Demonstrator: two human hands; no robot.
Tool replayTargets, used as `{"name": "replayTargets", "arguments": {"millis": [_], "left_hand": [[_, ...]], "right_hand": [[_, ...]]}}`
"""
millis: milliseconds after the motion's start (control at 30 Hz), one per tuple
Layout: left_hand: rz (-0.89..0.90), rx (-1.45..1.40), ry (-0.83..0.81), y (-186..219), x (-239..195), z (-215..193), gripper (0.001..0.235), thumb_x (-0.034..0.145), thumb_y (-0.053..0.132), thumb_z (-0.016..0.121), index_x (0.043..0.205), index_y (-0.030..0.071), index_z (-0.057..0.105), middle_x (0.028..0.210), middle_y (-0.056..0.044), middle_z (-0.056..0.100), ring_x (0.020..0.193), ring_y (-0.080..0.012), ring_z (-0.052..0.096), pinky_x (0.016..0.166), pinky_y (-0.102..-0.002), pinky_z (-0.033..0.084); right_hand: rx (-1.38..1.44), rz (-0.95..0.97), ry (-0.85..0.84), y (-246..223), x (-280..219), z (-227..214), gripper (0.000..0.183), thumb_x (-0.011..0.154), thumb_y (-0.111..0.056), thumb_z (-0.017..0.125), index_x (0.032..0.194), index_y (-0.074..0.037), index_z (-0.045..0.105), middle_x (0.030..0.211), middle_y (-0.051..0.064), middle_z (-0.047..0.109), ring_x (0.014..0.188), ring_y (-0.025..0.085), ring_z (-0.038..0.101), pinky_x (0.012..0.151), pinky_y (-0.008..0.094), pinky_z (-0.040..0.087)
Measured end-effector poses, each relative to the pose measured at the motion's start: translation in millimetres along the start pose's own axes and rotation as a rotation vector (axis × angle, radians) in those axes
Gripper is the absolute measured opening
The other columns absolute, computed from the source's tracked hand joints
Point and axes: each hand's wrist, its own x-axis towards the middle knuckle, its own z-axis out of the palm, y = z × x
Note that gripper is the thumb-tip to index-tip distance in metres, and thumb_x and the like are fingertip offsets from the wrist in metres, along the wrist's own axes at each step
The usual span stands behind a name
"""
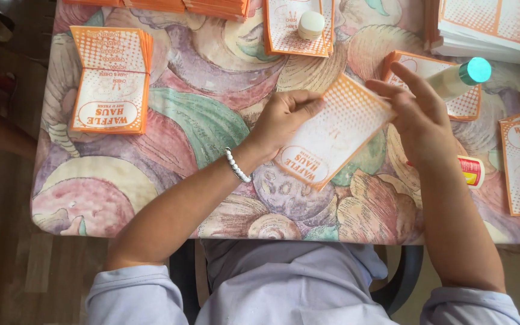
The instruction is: Applying glue to paper templates and folding them to assemble waffle house bags.
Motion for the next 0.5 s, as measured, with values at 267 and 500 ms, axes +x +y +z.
{"name": "replayTargets", "arguments": {"millis": [267,500], "left_hand": [[0.243,-0.078,0.127,5,-5,7,0.022,0.098,0.019,0.071,0.116,0.005,0.074,0.107,-0.003,0.077,0.100,-0.0063,0.067,0.091,-0.022,0.055],[0.299,-0.051,-0.034,65,-6,20,0.037,0.092,0.020,0.077,0.124,0.004,0.068,0.119,-0.011,0.076,0.111,-0.0185,0.073,0.097,-0.030,0.063]], "right_hand": [[0.088,0.053,0.310,13,-5,13,0.084,0.088,-0.003,0.078,0.163,-0.001,0.039,0.100,0.013,0.073,0.084,0.008,0.068,0.085,0.023,0.061],[-0.327,-0.129,0.442,-6,-16,22,0.073,0.094,-0.002,0.087,0.157,0.001,0.051,0.070,-0.001,0.058,0.069,0.000,0.049,0.067,0.018,0.047]]}}
